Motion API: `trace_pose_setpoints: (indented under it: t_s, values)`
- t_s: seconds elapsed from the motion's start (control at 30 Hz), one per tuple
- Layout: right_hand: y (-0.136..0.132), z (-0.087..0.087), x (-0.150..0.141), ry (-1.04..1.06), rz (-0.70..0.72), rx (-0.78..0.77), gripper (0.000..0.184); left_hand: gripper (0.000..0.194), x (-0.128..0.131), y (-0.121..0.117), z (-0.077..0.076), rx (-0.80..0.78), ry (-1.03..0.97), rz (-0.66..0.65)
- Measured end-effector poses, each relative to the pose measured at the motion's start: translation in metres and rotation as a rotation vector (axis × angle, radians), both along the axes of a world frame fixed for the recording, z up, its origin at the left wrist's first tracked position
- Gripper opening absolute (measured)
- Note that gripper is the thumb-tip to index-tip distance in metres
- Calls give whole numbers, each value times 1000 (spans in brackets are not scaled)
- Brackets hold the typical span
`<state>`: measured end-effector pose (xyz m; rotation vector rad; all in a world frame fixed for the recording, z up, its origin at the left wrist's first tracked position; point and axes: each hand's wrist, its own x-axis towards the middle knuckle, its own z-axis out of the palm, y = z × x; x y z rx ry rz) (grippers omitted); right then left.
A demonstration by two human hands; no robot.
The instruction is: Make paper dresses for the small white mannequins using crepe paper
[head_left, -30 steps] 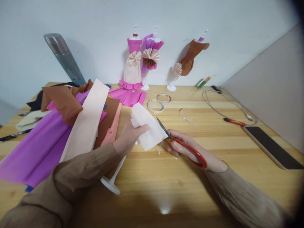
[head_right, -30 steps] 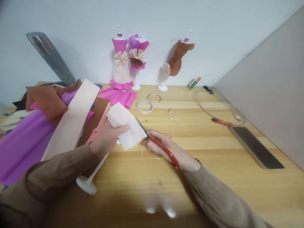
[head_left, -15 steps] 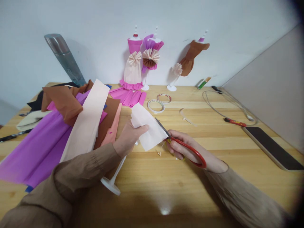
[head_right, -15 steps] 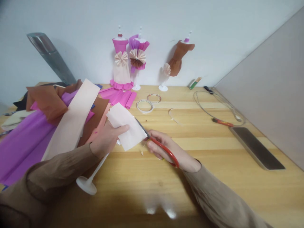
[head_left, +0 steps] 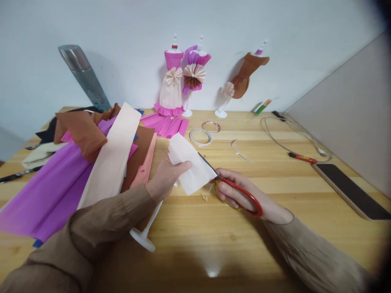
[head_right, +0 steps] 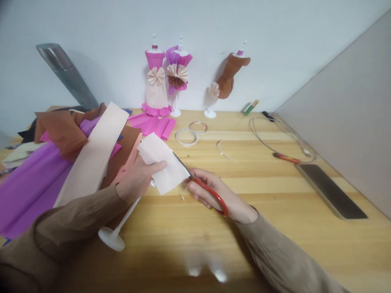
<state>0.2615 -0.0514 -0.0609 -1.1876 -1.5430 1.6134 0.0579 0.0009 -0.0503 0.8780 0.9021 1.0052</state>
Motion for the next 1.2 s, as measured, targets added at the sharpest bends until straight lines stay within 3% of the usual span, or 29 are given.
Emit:
trace_pose_setpoints:
  t_s: [0.33,0.8,1.2]
  values:
    - [0,5,-3,37,30,51,39,26,-1,-2,-1,38,5,-65]
    - [1,-1,-1,43,59,62,39,21,0,-3,-1,60,40,-65]
    - [1,5,-6,43,38,89,38,21,1,-3,-2,62,48,-58]
